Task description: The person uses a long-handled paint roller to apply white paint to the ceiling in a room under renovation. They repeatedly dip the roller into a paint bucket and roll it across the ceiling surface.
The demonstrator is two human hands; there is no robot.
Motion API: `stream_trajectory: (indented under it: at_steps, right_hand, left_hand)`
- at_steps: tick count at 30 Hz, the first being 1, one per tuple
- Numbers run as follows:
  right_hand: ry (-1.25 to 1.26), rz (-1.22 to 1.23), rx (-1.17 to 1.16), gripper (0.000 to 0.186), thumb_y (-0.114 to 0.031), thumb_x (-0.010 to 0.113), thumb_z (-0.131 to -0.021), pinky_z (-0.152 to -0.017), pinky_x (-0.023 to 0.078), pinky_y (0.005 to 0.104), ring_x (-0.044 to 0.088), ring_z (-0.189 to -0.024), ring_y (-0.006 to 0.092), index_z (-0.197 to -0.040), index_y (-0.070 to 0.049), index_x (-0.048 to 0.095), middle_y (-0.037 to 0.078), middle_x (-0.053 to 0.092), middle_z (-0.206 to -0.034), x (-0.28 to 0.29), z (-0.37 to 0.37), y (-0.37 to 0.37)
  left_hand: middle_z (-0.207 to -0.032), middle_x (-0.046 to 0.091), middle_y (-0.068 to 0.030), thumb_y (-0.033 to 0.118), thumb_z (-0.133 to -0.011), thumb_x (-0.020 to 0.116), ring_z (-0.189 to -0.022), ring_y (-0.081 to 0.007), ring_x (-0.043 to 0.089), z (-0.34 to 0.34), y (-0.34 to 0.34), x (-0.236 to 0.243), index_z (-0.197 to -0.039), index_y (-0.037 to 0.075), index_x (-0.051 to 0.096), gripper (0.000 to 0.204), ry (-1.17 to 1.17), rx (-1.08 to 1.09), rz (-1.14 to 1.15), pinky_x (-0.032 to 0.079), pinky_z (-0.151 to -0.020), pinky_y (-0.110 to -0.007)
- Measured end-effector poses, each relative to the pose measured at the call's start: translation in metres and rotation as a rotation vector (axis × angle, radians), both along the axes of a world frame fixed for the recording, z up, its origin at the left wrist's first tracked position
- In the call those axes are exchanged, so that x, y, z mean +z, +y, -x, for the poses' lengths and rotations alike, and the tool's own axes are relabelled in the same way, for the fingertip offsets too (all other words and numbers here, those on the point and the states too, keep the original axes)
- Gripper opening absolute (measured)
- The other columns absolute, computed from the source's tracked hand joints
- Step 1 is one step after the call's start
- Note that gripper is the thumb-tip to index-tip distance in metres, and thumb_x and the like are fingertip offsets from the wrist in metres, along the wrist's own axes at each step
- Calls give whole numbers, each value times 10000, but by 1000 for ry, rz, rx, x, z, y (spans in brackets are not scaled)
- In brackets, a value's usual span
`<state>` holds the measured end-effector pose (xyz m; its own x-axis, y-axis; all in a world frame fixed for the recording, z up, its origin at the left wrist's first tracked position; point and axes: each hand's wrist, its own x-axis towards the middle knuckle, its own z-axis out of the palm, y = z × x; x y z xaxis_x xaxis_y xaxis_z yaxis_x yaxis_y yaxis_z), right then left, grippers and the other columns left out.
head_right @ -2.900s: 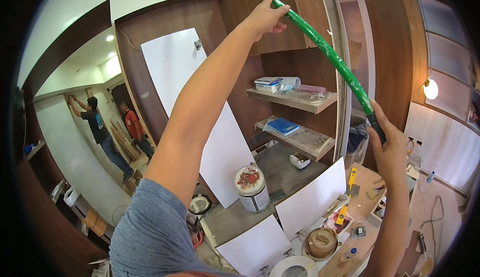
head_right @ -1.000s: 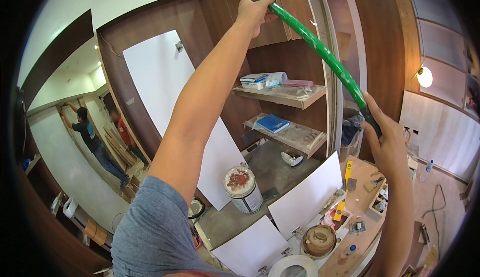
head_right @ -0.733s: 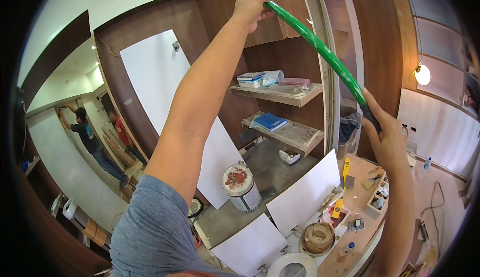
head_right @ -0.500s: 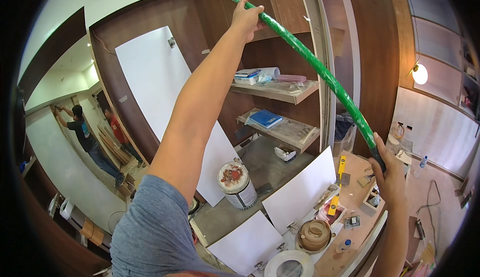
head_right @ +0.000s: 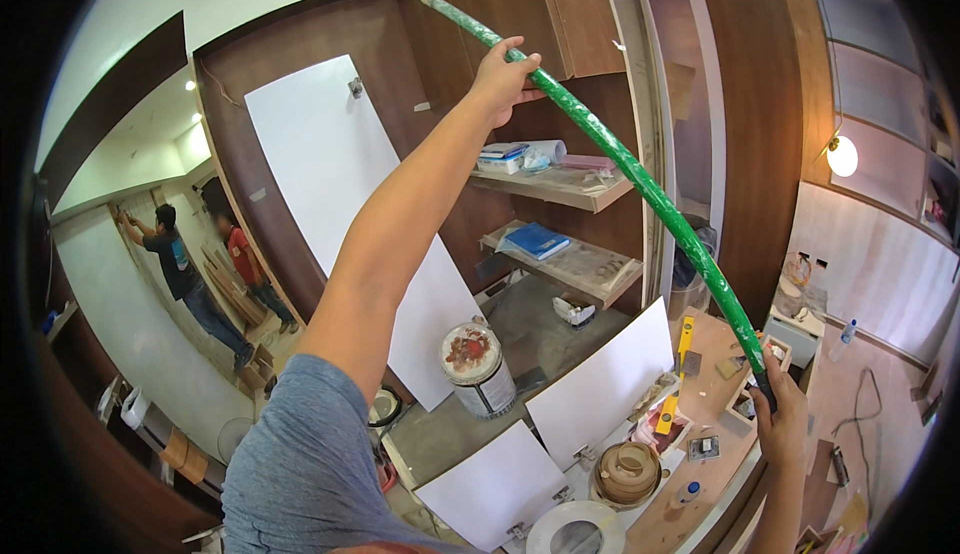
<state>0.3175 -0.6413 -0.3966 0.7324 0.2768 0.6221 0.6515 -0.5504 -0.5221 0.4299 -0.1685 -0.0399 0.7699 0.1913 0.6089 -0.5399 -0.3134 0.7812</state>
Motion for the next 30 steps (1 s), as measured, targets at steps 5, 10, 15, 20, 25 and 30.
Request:
stream_trajectory:
  at_steps: [5,10,15,20,25,30]
  right_hand:
    - [-83,14,5,631,-23,659,-910,-888,519,403,677,-975,345,-1517,-57,490,214,699,-1133,2,2,7]
    - [-22,13,4,622,-33,657,-920,-879,519,397,667,-923,329,-1518,-53,490,197,698,-1086,5,-4,15]
    - [-19,-42,43,635,-47,661,-935,-865,516,392,668,-928,357,-1539,-113,480,214,689,-1049,56,-8,60]
    - [-158,-121,111,648,-55,667,-947,-817,509,397,625,-830,386,-1555,-154,466,230,674,-993,116,-13,109]
    - [-127,-87,70,665,-60,675,-949,-810,510,385,625,-818,398,-1564,-186,457,252,679,-1000,177,-11,138]
    - [-133,-143,155,666,-38,679,-941,-850,521,375,662,-878,402,-1559,-156,459,263,682,-1022,153,-11,132]
  left_hand:
    - [-1151,549,-107,81,-1021,621,-929,-228,673,-4,3,0,-1579,62,277,655,38,64,0,620,-879,-460]
    - [-1170,543,-113,57,-1025,600,-936,-238,673,-9,8,7,-1617,94,218,706,41,27,13,619,-891,-467]
    - [-1157,555,-114,22,-1006,592,-866,-214,668,-12,18,30,-1652,166,125,810,-66,-10,58,648,-778,-450]
    - [-1116,563,-95,4,-1001,583,-847,-213,665,1,-7,51,-1664,196,-9,909,-100,-70,26,635,-806,-464]
    - [-1091,571,-112,12,-996,593,-844,-230,668,15,-15,64,-1632,161,23,866,-140,-126,27,629,-832,-476]
    - [-1034,576,-119,41,-1006,591,-862,-263,678,13,-12,59,-1372,60,327,452,-152,-71,64,626,-817,-487]
